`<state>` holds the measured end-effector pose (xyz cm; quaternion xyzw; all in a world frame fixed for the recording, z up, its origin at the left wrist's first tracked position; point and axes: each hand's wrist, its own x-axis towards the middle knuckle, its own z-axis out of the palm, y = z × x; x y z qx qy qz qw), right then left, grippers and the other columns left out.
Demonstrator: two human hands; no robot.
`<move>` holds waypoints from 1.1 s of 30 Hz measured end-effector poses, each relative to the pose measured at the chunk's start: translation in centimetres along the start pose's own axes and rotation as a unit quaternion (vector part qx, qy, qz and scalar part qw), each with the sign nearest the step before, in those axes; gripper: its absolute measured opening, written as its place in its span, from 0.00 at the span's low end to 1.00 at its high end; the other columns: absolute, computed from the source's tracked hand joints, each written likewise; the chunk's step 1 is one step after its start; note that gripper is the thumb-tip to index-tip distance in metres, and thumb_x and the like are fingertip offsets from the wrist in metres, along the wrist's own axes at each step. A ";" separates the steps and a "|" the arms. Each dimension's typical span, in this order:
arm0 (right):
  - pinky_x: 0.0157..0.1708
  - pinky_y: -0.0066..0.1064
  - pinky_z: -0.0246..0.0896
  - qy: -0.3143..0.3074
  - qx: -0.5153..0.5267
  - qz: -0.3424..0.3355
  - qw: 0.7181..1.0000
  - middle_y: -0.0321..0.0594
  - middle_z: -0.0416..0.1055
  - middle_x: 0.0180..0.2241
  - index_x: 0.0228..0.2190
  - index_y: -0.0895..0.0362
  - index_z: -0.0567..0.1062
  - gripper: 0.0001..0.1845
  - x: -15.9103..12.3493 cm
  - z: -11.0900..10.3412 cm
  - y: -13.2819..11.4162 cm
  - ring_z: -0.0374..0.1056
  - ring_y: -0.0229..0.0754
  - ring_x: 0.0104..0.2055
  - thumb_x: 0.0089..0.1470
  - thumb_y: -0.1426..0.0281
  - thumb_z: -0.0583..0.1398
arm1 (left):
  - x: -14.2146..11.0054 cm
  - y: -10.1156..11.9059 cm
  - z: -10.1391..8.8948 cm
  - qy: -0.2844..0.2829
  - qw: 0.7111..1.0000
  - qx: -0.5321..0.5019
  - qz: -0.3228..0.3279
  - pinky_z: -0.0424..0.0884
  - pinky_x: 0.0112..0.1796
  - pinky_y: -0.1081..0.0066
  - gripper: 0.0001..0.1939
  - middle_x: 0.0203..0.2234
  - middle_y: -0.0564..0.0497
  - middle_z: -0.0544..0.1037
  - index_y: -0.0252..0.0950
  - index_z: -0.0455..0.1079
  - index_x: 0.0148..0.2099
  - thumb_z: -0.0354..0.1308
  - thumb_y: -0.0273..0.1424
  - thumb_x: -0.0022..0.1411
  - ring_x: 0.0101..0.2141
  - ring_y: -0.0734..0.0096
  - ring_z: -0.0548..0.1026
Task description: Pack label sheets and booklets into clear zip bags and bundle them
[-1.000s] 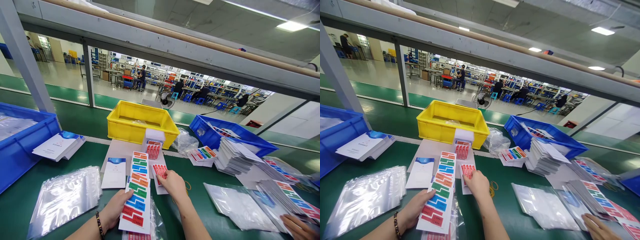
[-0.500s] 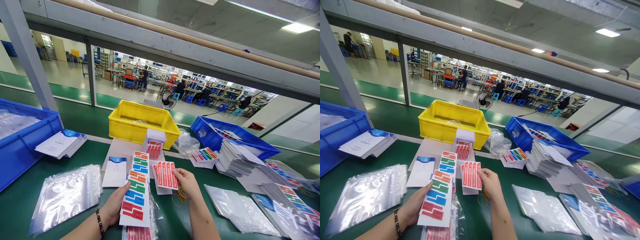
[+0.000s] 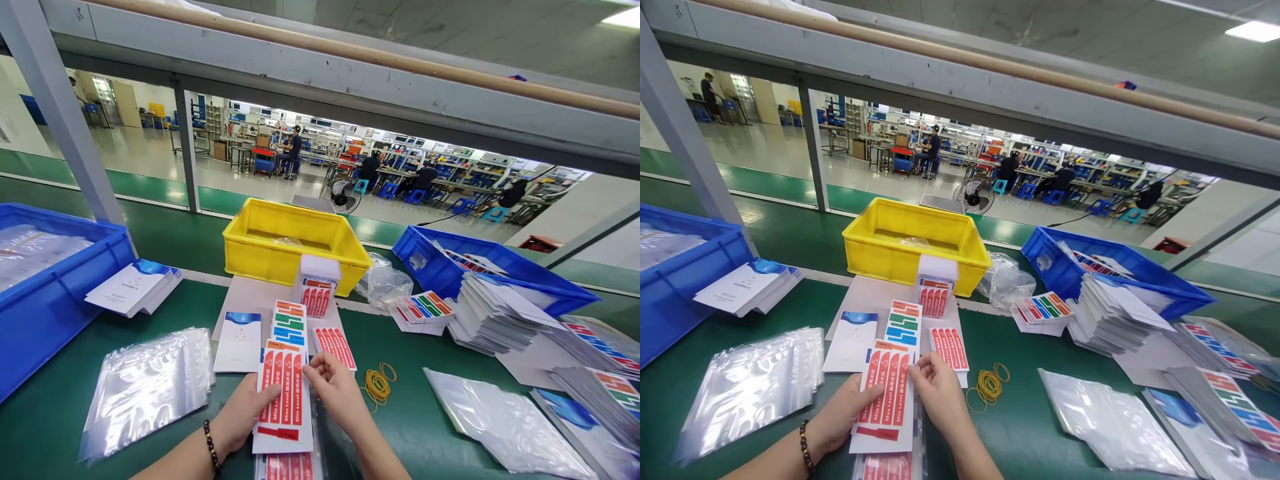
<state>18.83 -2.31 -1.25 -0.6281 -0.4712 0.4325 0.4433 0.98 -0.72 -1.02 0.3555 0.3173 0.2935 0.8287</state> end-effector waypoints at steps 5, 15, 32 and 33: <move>0.30 0.34 0.65 -0.125 0.165 0.005 0.978 0.40 0.74 0.27 0.35 0.57 0.70 0.18 -0.5 0.2 -0.9 0.72 0.45 0.31 0.45 0.58 0.63 | 0.0 -0.1 -0.2 -0.049 0.997 0.060 0.001 0.70 0.39 0.61 0.19 0.31 0.42 0.79 0.31 0.71 0.38 0.63 0.40 0.48 0.31 0.61 0.77; 0.19 0.25 0.64 0.136 0.339 -0.020 0.931 0.34 0.75 0.23 0.29 0.56 0.69 0.21 1.2 -2.3 -1.5 0.70 0.38 0.21 0.35 0.61 0.70 | -0.5 1.1 -0.5 -0.032 0.832 0.541 0.117 0.64 0.35 0.69 0.06 0.25 0.51 0.73 0.35 0.71 0.27 0.53 0.23 0.51 0.31 0.67 0.70; 0.17 0.27 0.61 0.012 0.216 0.010 0.976 0.38 0.76 0.24 0.29 0.56 0.69 0.21 0.4 -1.2 -1.6 0.71 0.42 0.21 0.37 0.57 0.67 | -0.3 0.6 -0.3 0.024 0.926 0.346 0.148 0.63 0.43 0.66 0.05 0.33 0.49 0.66 0.36 0.72 0.27 0.56 0.30 0.52 0.39 0.63 0.67; 0.17 0.27 0.61 0.017 0.214 0.010 0.977 0.38 0.76 0.25 0.29 0.56 0.68 0.21 0.4 -1.3 -1.6 0.71 0.42 0.21 0.37 0.57 0.67 | -0.3 0.6 -0.3 0.021 0.928 0.343 0.143 0.63 0.43 0.66 0.05 0.33 0.49 0.66 0.35 0.72 0.27 0.56 0.30 0.52 0.39 0.63 0.67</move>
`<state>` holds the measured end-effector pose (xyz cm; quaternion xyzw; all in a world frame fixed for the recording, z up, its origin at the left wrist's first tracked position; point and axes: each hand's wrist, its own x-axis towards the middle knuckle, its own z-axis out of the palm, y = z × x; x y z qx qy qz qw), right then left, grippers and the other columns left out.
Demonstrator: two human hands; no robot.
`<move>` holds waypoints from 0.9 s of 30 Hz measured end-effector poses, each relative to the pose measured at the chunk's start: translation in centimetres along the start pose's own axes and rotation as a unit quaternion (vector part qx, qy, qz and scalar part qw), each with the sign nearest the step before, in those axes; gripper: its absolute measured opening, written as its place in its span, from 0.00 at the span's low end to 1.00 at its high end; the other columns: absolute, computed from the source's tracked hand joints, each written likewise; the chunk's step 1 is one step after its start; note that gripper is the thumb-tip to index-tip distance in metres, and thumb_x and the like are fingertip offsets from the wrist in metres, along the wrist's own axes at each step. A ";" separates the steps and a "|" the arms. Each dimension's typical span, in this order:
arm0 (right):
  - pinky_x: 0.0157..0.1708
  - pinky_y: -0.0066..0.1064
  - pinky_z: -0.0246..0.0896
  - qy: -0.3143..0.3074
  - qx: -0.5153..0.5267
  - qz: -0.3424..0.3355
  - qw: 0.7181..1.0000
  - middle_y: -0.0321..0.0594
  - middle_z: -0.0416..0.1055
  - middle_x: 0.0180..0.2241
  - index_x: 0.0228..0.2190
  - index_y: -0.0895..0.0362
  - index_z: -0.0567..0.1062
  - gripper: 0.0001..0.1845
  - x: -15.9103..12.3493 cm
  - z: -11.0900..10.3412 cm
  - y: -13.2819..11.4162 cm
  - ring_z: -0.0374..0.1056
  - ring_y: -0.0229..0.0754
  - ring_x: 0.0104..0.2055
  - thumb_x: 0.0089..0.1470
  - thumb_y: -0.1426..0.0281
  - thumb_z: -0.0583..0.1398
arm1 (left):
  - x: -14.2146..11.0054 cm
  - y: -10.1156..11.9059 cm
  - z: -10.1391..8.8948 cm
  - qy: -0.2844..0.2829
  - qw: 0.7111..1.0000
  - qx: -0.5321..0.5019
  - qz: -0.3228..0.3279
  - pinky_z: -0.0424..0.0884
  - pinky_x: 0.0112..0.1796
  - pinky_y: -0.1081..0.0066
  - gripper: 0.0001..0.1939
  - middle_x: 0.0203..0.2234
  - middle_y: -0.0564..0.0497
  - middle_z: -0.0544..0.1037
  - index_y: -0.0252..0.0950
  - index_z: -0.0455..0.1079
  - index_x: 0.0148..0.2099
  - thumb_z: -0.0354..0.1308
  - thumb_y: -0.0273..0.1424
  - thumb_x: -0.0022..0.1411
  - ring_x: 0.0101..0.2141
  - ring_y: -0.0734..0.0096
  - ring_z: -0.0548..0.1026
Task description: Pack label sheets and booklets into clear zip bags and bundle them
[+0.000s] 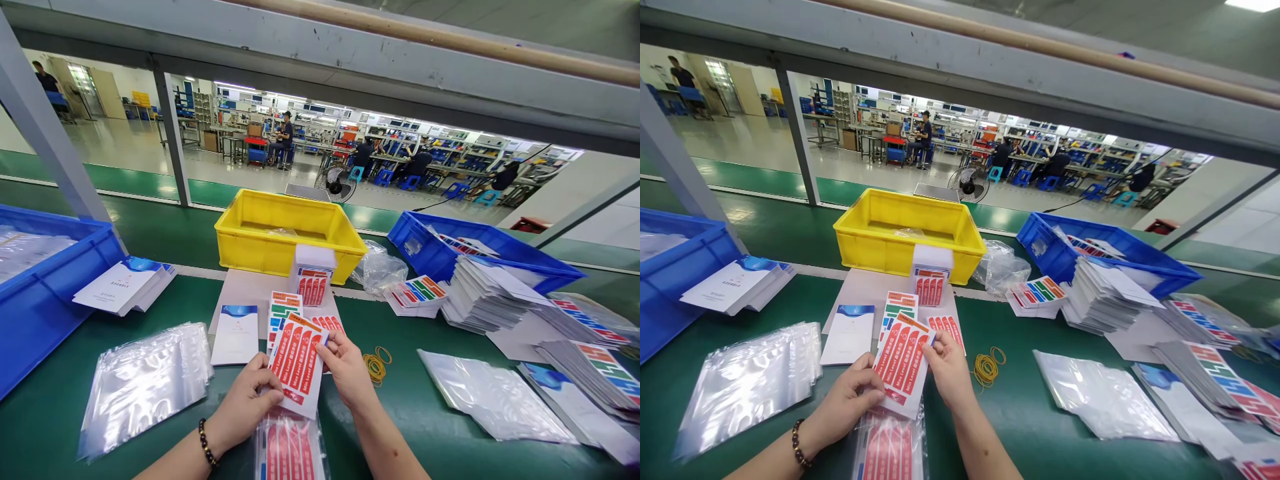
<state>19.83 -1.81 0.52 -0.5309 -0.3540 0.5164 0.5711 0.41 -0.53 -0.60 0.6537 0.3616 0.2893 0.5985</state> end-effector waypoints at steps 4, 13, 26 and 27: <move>0.16 0.26 0.60 0.023 -0.005 -0.006 1.000 0.38 0.76 0.24 0.30 0.57 0.67 0.22 0.3 -0.7 -0.2 0.69 0.40 0.19 0.38 0.57 0.67 | -0.2 0.3 0.0 -0.022 1.000 0.013 0.012 0.64 0.42 0.67 0.05 0.35 0.49 0.65 0.36 0.69 0.27 0.53 0.26 0.53 0.39 0.64 0.67; 0.17 0.26 0.60 0.007 -0.003 -0.012 1.000 0.38 0.76 0.24 0.29 0.56 0.67 0.22 0.1 -0.4 -0.3 0.70 0.40 0.21 0.38 0.56 0.67 | 0.0 0.5 0.0 -0.030 1.000 0.004 0.004 0.64 0.41 0.67 0.04 0.35 0.48 0.66 0.35 0.68 0.27 0.54 0.27 0.53 0.39 0.63 0.68; 0.28 0.31 0.63 -0.102 -0.057 -0.006 0.993 0.33 0.72 0.26 0.48 0.52 0.63 0.26 -0.8 0.7 1.3 0.68 0.39 0.25 0.48 0.63 0.61 | -0.1 0.3 -0.1 0.017 1.000 0.013 -0.006 0.64 0.41 0.66 0.07 0.33 0.50 0.67 0.37 0.65 0.26 0.54 0.33 0.55 0.38 0.64 0.68; 0.30 0.32 0.63 -0.111 -0.100 -0.018 0.989 0.34 0.72 0.26 0.47 0.52 0.66 0.22 -0.8 0.6 1.3 0.68 0.40 0.27 0.48 0.64 0.61 | -0.1 0.2 -0.1 0.028 1.000 0.007 -0.005 0.64 0.41 0.67 0.08 0.32 0.50 0.66 0.37 0.65 0.26 0.54 0.34 0.55 0.37 0.64 0.67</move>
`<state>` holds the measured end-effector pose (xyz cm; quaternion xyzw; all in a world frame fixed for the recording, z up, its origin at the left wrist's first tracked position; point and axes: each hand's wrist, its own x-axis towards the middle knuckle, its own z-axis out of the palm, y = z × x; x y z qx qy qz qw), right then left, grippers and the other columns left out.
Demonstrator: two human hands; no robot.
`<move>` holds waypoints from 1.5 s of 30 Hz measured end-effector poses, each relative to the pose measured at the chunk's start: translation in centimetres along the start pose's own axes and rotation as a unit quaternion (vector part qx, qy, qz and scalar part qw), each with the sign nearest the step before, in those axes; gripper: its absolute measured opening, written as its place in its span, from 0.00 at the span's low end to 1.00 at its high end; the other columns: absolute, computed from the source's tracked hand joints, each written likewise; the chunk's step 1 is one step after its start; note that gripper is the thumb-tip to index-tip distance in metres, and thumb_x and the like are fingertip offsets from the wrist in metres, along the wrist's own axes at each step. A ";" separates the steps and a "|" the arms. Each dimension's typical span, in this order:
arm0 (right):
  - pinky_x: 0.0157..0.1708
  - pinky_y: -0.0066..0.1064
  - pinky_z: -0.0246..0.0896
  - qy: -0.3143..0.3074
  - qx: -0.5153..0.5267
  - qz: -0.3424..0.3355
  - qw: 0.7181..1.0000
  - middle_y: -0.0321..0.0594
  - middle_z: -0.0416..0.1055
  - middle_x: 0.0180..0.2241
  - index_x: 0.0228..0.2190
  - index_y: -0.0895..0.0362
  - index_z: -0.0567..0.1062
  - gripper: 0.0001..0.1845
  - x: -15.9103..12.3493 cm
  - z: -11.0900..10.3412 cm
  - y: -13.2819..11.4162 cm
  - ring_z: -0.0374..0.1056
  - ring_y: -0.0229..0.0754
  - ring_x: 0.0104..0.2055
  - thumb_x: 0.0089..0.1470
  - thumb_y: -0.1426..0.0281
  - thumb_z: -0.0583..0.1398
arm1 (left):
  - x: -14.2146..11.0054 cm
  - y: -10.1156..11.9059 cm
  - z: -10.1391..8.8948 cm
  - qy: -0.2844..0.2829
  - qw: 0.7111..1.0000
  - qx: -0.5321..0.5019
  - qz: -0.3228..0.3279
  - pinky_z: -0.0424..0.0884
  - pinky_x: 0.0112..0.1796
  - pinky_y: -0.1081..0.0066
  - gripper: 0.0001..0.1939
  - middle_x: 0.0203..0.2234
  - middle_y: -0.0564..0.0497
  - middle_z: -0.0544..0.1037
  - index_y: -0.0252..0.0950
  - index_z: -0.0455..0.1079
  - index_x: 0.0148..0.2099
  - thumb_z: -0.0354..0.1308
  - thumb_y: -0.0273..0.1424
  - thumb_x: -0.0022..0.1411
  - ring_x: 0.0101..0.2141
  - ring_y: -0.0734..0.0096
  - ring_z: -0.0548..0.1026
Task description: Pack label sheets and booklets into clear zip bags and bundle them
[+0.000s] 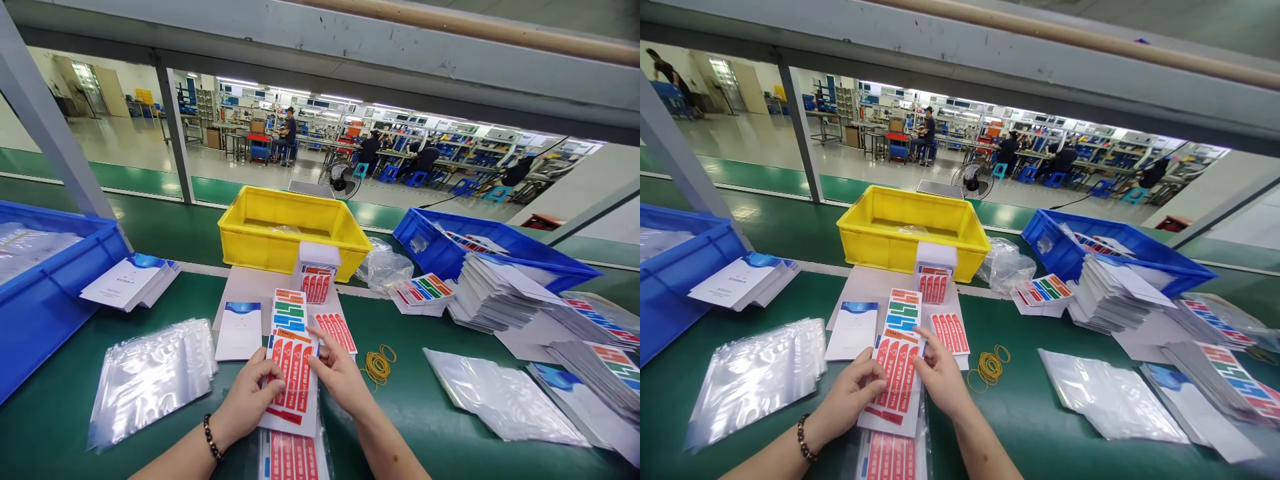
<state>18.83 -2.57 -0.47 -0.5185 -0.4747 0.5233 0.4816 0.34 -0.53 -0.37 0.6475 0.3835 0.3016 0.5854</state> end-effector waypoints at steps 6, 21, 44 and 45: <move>0.39 0.32 0.59 -0.138 -0.185 -0.052 0.972 0.38 0.67 0.34 0.22 0.55 0.77 0.04 -0.6 0.0 -1.3 0.64 0.42 0.38 0.45 0.69 0.63 | 0.1 -0.2 0.0 0.031 0.996 -0.080 0.004 0.65 0.37 0.68 0.11 0.35 0.49 0.65 0.36 0.66 0.26 0.56 0.38 0.54 0.37 0.65 0.67; 0.26 0.26 0.55 -0.092 -0.155 0.029 0.983 0.33 0.68 0.22 0.22 0.58 0.74 0.03 -0.6 -0.1 -0.9 0.61 0.37 0.25 0.43 0.75 0.59 | 0.1 1.0 -0.3 -0.004 0.985 -0.104 -0.135 0.67 0.31 0.68 0.15 0.24 0.50 0.76 0.36 0.63 0.24 0.60 0.42 0.46 0.29 0.62 0.74; 0.26 0.25 0.53 -0.081 -0.231 -0.025 0.969 0.32 0.64 0.20 0.18 0.58 0.68 0.06 -0.8 1.9 -0.4 0.59 0.36 0.25 0.43 0.77 0.57 | 0.4 -0.4 0.6 -0.023 0.997 -0.031 -0.074 0.64 0.30 0.70 0.10 0.22 0.51 0.71 0.34 0.64 0.24 0.56 0.35 0.49 0.26 0.70 0.67; 0.26 0.26 0.54 -0.083 -0.236 -0.027 0.968 0.33 0.64 0.20 0.18 0.58 0.68 0.07 -0.8 1.7 -0.4 0.59 0.36 0.25 0.43 0.77 0.57 | 0.3 -0.3 0.4 -0.020 0.997 -0.022 -0.065 0.64 0.31 0.70 0.09 0.23 0.51 0.72 0.34 0.65 0.26 0.56 0.35 0.50 0.27 0.69 0.68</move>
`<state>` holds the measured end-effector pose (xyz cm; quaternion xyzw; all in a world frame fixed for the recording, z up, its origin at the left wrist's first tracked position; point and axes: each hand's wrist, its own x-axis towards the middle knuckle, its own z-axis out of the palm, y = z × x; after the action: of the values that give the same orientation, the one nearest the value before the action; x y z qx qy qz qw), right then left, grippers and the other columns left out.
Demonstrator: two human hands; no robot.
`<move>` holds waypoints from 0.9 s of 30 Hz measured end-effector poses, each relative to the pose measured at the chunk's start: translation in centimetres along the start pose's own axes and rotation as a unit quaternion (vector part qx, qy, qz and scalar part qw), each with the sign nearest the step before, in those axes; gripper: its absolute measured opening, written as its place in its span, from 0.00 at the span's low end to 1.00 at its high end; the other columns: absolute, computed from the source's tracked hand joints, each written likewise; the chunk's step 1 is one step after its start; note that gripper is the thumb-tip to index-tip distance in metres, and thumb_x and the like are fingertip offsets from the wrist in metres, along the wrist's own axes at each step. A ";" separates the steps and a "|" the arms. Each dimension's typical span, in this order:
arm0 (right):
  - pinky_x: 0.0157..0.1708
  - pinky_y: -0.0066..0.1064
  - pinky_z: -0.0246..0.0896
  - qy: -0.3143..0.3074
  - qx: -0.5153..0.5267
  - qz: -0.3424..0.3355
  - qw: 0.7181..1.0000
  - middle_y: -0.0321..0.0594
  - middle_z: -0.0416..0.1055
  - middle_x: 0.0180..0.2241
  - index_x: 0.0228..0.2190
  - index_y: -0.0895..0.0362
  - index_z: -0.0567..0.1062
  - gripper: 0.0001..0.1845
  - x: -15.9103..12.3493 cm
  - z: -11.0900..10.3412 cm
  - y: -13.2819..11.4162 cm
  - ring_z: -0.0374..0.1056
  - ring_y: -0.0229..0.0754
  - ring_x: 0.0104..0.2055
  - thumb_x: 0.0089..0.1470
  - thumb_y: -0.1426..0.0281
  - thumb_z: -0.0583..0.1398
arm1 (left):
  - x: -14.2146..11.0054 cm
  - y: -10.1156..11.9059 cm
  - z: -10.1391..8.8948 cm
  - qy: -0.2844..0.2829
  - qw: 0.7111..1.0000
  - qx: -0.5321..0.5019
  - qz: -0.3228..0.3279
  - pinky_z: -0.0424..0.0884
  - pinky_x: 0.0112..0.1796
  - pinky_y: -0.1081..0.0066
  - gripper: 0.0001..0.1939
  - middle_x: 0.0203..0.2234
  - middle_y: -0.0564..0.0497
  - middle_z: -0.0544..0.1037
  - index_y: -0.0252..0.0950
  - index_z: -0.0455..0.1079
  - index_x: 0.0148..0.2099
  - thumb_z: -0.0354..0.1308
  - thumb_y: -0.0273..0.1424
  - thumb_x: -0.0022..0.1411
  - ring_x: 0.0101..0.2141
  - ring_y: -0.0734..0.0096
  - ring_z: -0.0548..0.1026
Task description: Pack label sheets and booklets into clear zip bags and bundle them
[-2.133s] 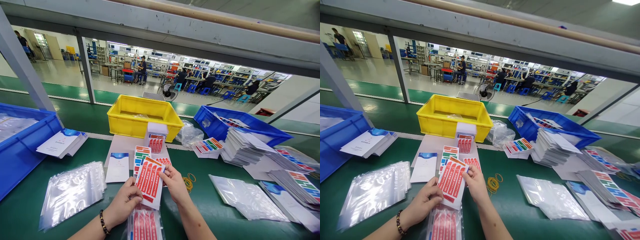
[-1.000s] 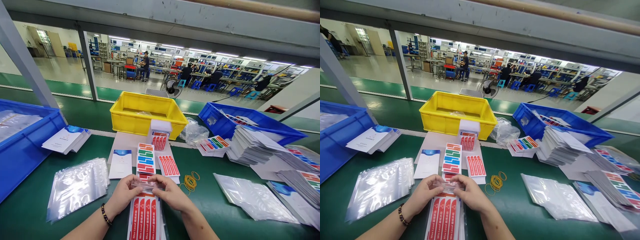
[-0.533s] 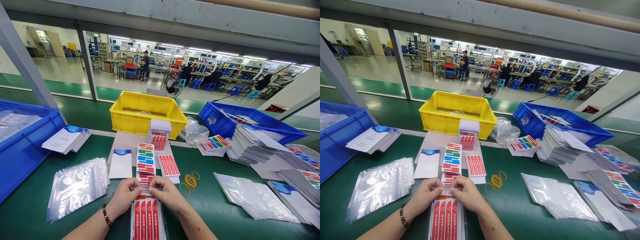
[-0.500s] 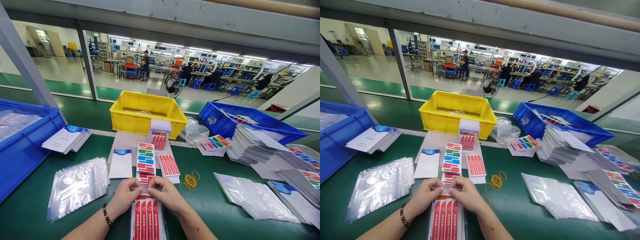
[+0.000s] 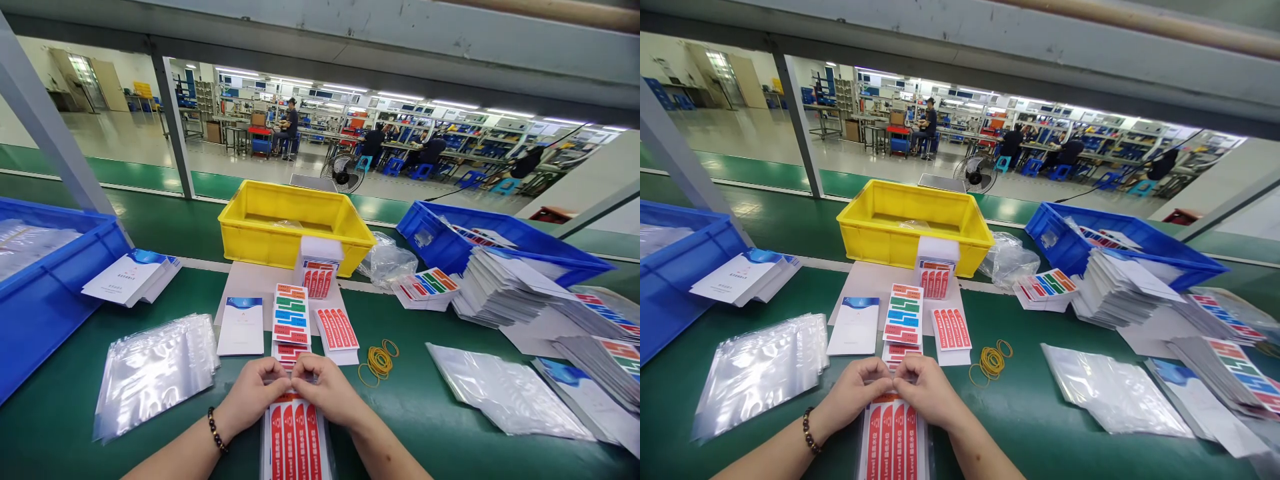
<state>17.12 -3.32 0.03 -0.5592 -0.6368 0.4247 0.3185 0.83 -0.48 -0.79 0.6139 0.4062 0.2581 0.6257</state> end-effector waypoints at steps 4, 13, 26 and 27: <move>0.31 0.28 0.57 0.024 -0.034 -0.041 0.998 0.34 0.66 0.25 0.21 0.57 0.69 0.05 0.0 -0.7 0.2 0.62 0.38 0.29 0.43 0.78 0.57 | -0.2 0.0 -0.8 0.076 0.987 0.083 0.118 0.67 0.35 0.67 0.08 0.31 0.48 0.73 0.36 0.67 0.36 0.53 0.35 0.55 0.33 0.66 0.70; 0.34 0.33 0.60 0.218 -0.124 -0.144 0.957 0.39 0.68 0.28 0.28 0.56 0.69 0.03 0.4 -1.3 1.5 0.64 0.43 0.33 0.50 0.74 0.56 | -2.2 1.7 -3.5 0.204 0.929 0.233 0.201 0.67 0.34 0.71 0.10 0.29 0.49 0.74 0.37 0.66 0.35 0.46 0.34 0.61 0.32 0.67 0.72; 0.31 0.32 0.59 0.224 -0.104 -0.163 0.955 0.37 0.66 0.25 0.24 0.56 0.68 0.09 0.1 -1.0 1.2 0.64 0.41 0.30 0.55 0.71 0.53 | -6.5 0.0 -13.4 0.165 0.821 0.503 -0.215 0.53 0.23 0.71 0.11 0.19 0.50 0.72 0.39 0.56 0.22 0.47 0.37 0.54 0.23 0.62 0.69; 0.31 0.32 0.59 0.222 -0.101 -0.162 0.956 0.37 0.66 0.25 0.23 0.56 0.68 0.10 0.1 -0.9 1.1 0.64 0.41 0.29 0.55 0.71 0.53 | -6.6 0.0 -13.4 0.166 0.824 0.499 -0.211 0.53 0.23 0.71 0.11 0.19 0.50 0.71 0.39 0.55 0.22 0.46 0.35 0.54 0.22 0.63 0.69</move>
<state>18.42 -3.04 -0.58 -0.5577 -0.6718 0.1664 0.4583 -13.77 1.58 1.54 0.6896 0.6969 -0.0204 0.1960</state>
